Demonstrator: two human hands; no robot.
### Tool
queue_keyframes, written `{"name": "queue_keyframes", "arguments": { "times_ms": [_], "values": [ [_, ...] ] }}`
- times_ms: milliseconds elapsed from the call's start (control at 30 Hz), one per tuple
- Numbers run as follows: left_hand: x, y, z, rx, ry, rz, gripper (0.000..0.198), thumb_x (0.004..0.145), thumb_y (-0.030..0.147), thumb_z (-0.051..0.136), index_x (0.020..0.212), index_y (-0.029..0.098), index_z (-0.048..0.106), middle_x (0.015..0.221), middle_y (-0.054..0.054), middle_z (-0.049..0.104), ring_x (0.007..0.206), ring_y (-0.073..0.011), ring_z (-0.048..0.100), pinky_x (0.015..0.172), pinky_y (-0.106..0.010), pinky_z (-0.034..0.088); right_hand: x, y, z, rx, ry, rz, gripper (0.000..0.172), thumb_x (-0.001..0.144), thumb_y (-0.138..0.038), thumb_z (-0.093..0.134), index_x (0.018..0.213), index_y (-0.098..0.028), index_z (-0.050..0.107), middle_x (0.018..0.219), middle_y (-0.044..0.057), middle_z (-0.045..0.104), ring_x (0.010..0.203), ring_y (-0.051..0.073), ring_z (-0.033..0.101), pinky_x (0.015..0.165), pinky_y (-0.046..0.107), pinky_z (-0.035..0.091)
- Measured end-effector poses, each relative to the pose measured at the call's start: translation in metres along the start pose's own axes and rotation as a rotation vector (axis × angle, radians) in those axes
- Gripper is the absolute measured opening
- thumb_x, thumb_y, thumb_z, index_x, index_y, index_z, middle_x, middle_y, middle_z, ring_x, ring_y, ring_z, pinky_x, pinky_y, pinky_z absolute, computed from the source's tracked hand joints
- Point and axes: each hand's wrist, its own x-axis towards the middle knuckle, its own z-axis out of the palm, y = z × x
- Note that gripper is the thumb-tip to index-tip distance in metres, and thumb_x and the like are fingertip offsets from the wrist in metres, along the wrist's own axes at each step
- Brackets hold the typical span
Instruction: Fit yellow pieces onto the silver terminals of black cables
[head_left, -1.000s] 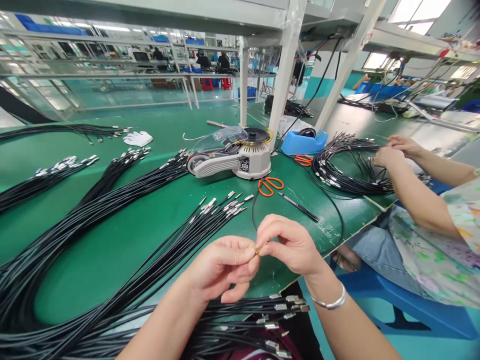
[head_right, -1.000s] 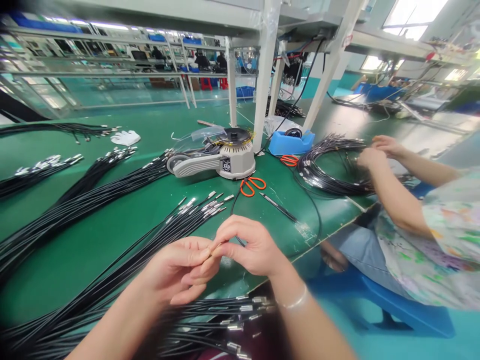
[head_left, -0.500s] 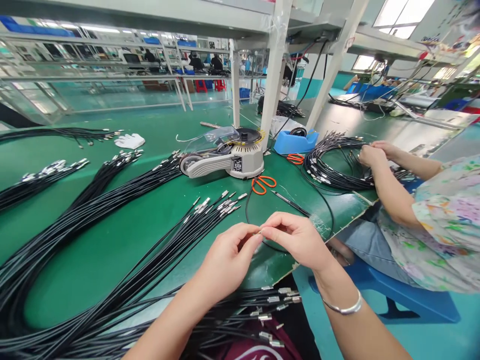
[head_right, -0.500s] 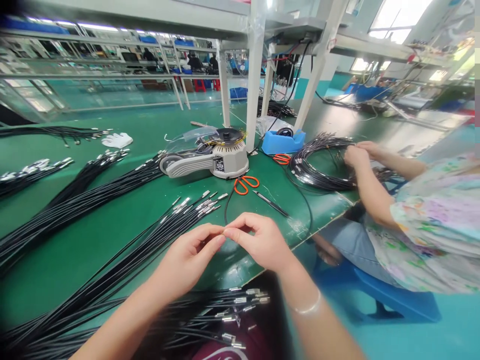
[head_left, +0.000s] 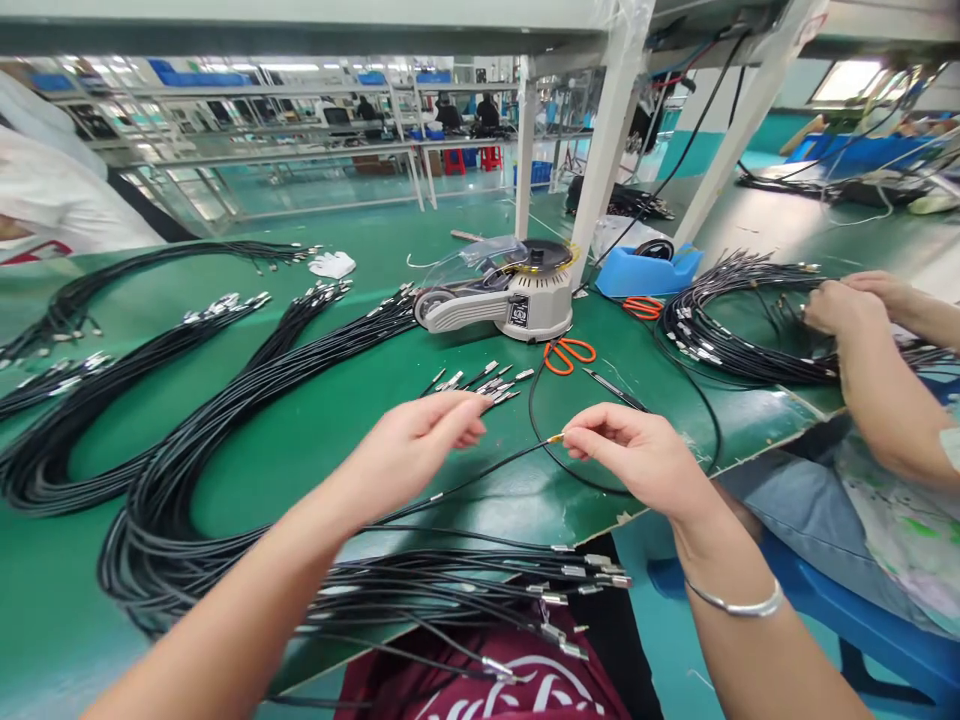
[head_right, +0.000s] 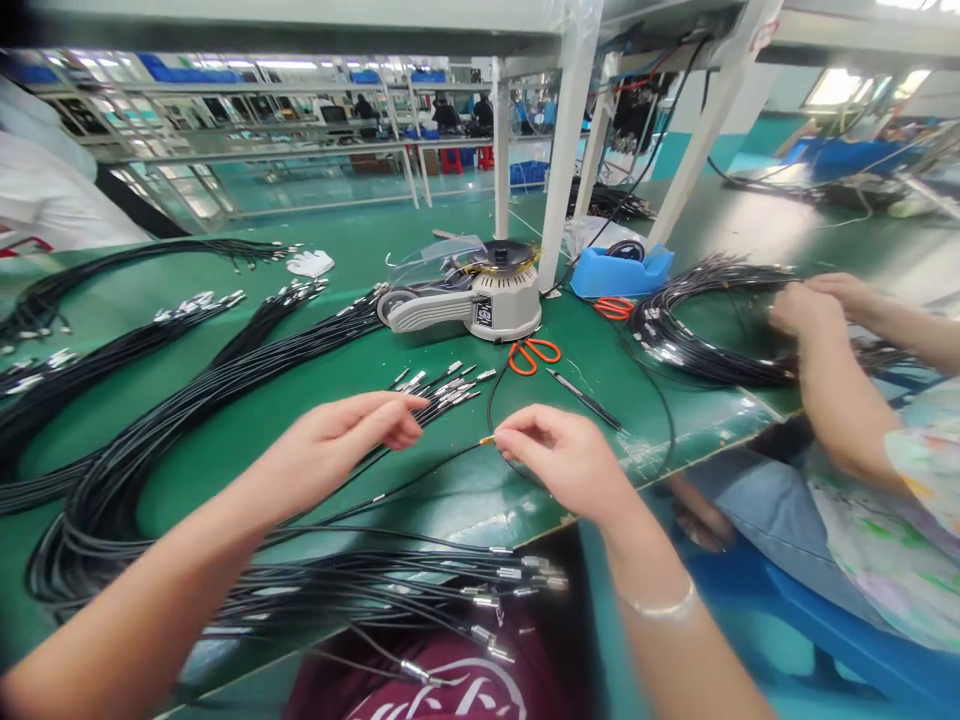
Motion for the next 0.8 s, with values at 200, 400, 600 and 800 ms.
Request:
{"name": "queue_keyframes", "arguments": {
  "times_ms": [200, 400, 600, 800],
  "values": [
    [-0.043, -0.066, -0.008, 0.349, -0.08, -0.038, 0.027, 0.085, 0.038, 0.052, 0.099, 0.023, 0.069, 0.1, -0.004, 0.067, 0.097, -0.021, 0.058, 0.09, -0.031, 0.043, 0.0, 0.016, -0.004, 0.08, -0.032, 0.078, 0.026, 0.073, -0.04, 0.07, 0.082, -0.016, 0.066, 0.076, 0.006, 0.069, 0.071, 0.018, 0.064, 0.066, 0.031, 0.052],
    [-0.038, -0.072, 0.02, 0.328, -0.1, 0.06, 0.025, 0.087, 0.031, 0.047, 0.086, 0.023, 0.07, 0.086, -0.004, 0.067, 0.087, -0.0192, 0.058, 0.083, -0.031, 0.045, -0.004, 0.016, -0.008, 0.042, -0.037, 0.143, 0.026, 0.075, -0.04, 0.067, 0.08, -0.014, 0.067, 0.072, 0.005, 0.068, 0.068, 0.016, 0.062, 0.066, 0.03, 0.051],
    [-0.015, -0.041, 0.032, 0.183, -0.173, 0.067, 0.022, 0.086, 0.029, 0.047, 0.086, 0.02, 0.067, 0.087, -0.003, 0.067, 0.085, -0.0175, 0.06, 0.081, -0.029, 0.045, -0.013, 0.014, -0.006, -0.045, 0.073, 0.153, 0.029, 0.075, -0.045, 0.066, 0.077, -0.016, 0.065, 0.07, 0.002, 0.065, 0.065, 0.015, 0.059, 0.063, 0.028, 0.048],
    [0.005, -0.003, 0.047, 0.037, -0.214, 0.109, 0.021, 0.084, 0.028, 0.049, 0.083, 0.02, 0.069, 0.086, -0.003, 0.068, 0.083, -0.0175, 0.059, 0.077, -0.028, 0.044, -0.02, 0.005, -0.006, -0.124, 0.019, 0.086, 0.023, 0.081, -0.04, 0.06, 0.076, -0.019, 0.066, 0.069, 0.0, 0.064, 0.064, 0.014, 0.056, 0.059, 0.026, 0.044]
  ]
}}
